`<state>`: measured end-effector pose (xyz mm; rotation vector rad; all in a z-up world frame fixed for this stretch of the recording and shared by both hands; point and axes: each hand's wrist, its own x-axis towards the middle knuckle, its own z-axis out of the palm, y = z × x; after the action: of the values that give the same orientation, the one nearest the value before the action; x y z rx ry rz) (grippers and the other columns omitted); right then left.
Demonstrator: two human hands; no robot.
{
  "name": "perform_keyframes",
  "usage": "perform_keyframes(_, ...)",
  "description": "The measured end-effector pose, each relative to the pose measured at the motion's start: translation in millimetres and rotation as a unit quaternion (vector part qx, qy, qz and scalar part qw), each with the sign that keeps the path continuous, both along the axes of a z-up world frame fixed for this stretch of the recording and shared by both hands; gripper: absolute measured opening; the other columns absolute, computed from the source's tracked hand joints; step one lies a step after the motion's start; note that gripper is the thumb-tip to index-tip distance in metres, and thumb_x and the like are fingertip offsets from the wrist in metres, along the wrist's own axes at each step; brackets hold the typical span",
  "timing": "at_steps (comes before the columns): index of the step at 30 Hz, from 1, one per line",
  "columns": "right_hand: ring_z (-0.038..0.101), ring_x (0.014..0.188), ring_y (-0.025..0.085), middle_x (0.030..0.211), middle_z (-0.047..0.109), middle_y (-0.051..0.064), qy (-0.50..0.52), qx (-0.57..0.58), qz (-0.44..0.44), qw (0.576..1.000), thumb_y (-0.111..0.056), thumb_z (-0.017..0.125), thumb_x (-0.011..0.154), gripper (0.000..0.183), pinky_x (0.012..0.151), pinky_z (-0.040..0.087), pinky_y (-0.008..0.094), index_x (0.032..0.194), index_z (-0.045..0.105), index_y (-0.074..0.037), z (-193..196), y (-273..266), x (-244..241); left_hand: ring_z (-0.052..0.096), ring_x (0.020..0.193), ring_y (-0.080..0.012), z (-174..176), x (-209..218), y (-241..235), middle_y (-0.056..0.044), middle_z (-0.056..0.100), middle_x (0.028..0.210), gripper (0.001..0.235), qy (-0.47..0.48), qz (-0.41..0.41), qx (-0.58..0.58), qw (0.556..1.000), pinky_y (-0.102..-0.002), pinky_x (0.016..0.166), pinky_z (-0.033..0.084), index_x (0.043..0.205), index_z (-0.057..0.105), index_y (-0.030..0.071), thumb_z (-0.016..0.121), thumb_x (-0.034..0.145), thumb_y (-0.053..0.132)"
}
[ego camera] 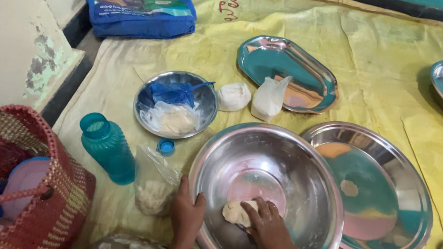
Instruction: The person kneads a ball of dough in a large metal bowl using both hands. They repeatedly press, fold, and turn the dough, occasionally adding water from a nearby bottle to adjust consistency. The person also briefly uses a wooden scraper to assist in handling the dough.
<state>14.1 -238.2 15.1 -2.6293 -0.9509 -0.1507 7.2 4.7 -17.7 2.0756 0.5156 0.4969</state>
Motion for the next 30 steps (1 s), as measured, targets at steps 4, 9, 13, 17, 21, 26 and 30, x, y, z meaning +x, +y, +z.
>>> perform_keyframes(4,0.051,0.12,0.047,0.137,0.049,0.022,0.017,-0.006,0.001,1.0,-0.014,0.083,0.069,0.078,0.1,0.046,0.053,0.14,0.05,-0.014,3.4,0.6,-3.0,0.064,0.114,-0.047,-3.8,-1.9,-0.6,-0.033,0.064,0.126,0.073,0.014,-0.011,-0.006,1.0,-0.047,0.097,0.052,0.145,0.049,-0.003,0.071,0.081,0.023)
perform_keyframes(9,0.048,0.124,0.047,0.139,0.048,0.022,0.032,-0.012,-0.017,0.999,-0.017,0.084,0.072,0.078,0.097,0.047,0.053,0.142,0.049,-0.016,6.2,1.3,-6.6,0.064,0.116,-0.0464,0.3,-4.2,-0.2,-0.033,0.063,0.13,0.072,-0.004,-0.006,-0.003,1.0,-0.047,0.099,0.05,0.145,0.049,-0.004,0.072,0.081,0.02)
perform_keyframes(13,0.046,0.128,0.047,0.143,0.045,0.021,0.025,-0.023,-0.014,0.999,-0.02,0.083,0.076,0.077,0.103,0.045,0.054,0.144,0.047,-0.017,6.6,0.5,-5.3,0.064,0.116,-0.0448,8.0,-3.7,-2.0,-0.032,0.064,0.129,0.073,-0.003,-0.005,-0.029,1.0,-0.046,0.099,0.051,0.146,0.049,-0.003,0.072,0.08,0.018)
perform_keyframes(17,0.04,0.135,0.052,0.149,0.041,0.024,0.005,-0.042,-0.025,0.999,-0.026,0.084,0.076,0.078,0.1,0.041,0.061,0.144,0.046,-0.019,5.0,3.3,-8.4,0.066,0.114,-0.0443,14.9,-6.8,-2.0,-0.032,0.064,0.127,0.074,-0.001,-0.012,-0.033,0.999,-0.046,0.095,0.052,0.147,0.047,-0.003,0.072,0.082,0.018)
perform_keyframes(21,0.04,0.132,0.05,0.15,0.038,0.026,-0.042,-0.049,-0.008,0.998,-0.032,0.081,0.075,0.083,0.097,0.043,0.063,0.148,0.043,-0.023,0.0,7.7,-5.9,0.069,0.109,-0.0441,18.5,-5.5,-2.3,-0.032,0.068,0.12,0.074,0.025,-0.009,-0.03,0.999,-0.046,0.092,0.054,0.148,0.048,0.0,0.073,0.081,0.018)
perform_keyframes(26,0.049,0.132,0.041,0.147,0.048,0.013,0.097,-0.152,-0.066,0.981,-0.032,0.074,0.087,0.073,0.092,0.052,0.056,0.152,0.041,-0.035,-10.9,20.5,19.7,0.069,0.108,-0.0439,17.5,-3.9,0.7,-0.033,0.068,0.117,0.077,0.046,-0.023,-0.025,0.998,-0.046,0.093,0.054,0.149,0.046,0.0,0.075,0.08,0.017)
perform_keyframes(30,0.059,0.111,0.047,0.141,0.047,0.032,0.121,-0.118,-0.116,0.979,-0.026,0.07,0.091,0.065,0.088,0.055,0.051,0.151,0.044,-0.027,-15.5,28.4,69.9,0.068,0.11,-0.0443,11.0,-2.2,2.8,-0.034,0.066,0.12,0.077,0.002,-0.041,-0.021,0.999,-0.045,0.093,0.054,0.147,0.047,-0.004,0.076,0.078,0.016)
